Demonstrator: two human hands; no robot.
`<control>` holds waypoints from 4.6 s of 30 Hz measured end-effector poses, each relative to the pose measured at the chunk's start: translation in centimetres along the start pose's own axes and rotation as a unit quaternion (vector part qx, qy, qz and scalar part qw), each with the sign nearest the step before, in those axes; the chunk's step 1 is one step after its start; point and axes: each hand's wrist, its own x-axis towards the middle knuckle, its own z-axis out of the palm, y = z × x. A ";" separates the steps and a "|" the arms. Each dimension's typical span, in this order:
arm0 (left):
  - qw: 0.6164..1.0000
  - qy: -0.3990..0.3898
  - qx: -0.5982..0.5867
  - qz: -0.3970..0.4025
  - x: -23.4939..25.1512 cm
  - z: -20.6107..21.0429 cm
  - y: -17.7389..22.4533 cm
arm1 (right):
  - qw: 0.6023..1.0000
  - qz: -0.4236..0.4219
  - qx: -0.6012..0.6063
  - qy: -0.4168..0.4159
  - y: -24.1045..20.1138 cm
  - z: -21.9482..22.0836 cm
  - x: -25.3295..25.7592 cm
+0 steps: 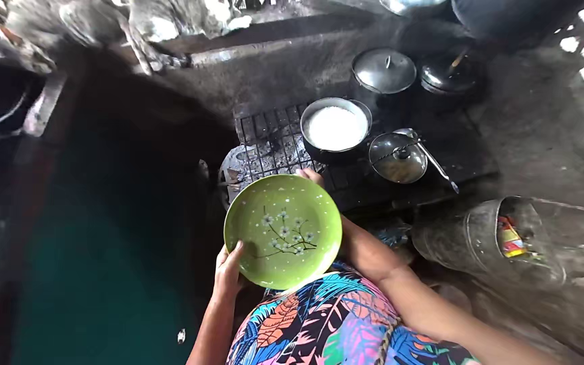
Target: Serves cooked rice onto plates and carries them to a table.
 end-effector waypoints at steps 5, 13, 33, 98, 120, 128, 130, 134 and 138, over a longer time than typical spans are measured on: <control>0.988 0.133 -0.074 0.018 -0.5 -3.3 -1.7 | 0.966 0.227 0.098 0.078 7.5 -0.4 -3.2; 0.981 0.162 -0.105 0.035 2.4 -7.1 -0.6 | 0.835 0.380 0.397 0.001 4.2 0.5 -6.0; 0.976 0.152 -0.144 0.057 6.6 -4.1 -2.5 | 0.811 0.124 -0.559 -0.116 -2.5 -14.2 16.6; 0.960 0.253 -0.117 0.011 10.9 13.6 -5.0 | 0.798 -0.049 -0.425 -0.424 14.6 -14.4 29.4; 0.973 0.190 -0.122 -0.041 18.3 19.3 -2.9 | 0.793 -0.380 -0.395 -0.267 2.2 -14.8 20.2; 0.976 0.188 -0.106 0.011 15.6 15.5 -5.5 | 0.763 -0.041 -0.585 -0.272 -1.2 -19.2 25.4; 0.972 0.213 -0.099 0.018 14.4 14.2 -5.7 | 0.697 0.009 -0.656 -0.289 0.3 -18.1 25.5; 0.963 0.248 -0.088 0.056 11.4 11.7 -6.6 | 0.609 0.009 -0.718 -0.337 2.9 -16.9 25.5; 0.951 0.292 -0.084 0.058 9.0 10.8 -6.6 | 0.567 -0.042 -0.728 -0.384 3.5 -15.9 25.0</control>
